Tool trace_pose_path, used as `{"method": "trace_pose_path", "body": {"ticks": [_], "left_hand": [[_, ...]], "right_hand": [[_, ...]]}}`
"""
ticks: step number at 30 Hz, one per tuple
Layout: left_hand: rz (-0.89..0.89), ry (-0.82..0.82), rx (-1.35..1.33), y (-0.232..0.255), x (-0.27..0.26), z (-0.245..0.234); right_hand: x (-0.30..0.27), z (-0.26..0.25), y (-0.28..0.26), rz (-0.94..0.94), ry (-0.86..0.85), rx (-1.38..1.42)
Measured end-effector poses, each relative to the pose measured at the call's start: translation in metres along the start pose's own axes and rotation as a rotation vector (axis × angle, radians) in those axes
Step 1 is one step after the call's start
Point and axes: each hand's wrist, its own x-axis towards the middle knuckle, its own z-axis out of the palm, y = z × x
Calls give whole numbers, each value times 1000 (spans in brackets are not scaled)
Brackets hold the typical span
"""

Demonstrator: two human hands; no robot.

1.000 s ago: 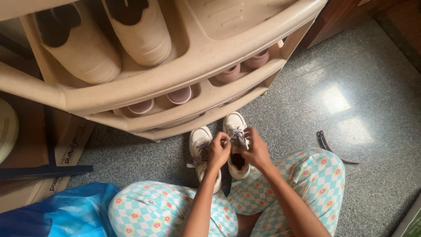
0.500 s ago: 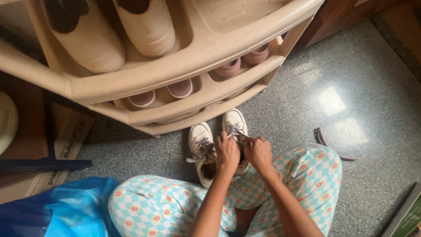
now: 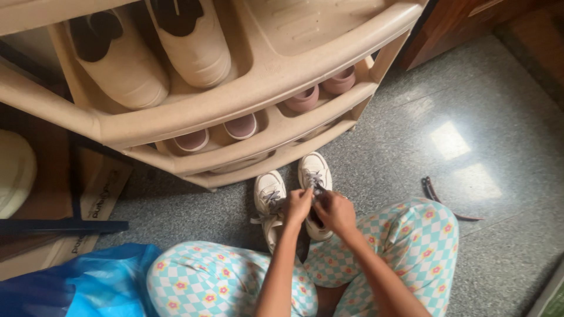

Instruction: The person sits on the floor and organizes various shoes, including sandals, slippers, and sneakers, by placing them into a multi-tiered plastic shoe rack. They handle each pair, adjust laces, and arrange them neatly on the shelves.

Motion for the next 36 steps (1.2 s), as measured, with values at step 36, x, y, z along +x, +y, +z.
{"method": "trace_pose_path", "body": {"ticks": [36], "left_hand": [[77,141,260,32,21,28]], "right_hand": [[31,-113,7,295,-478,875]]}}
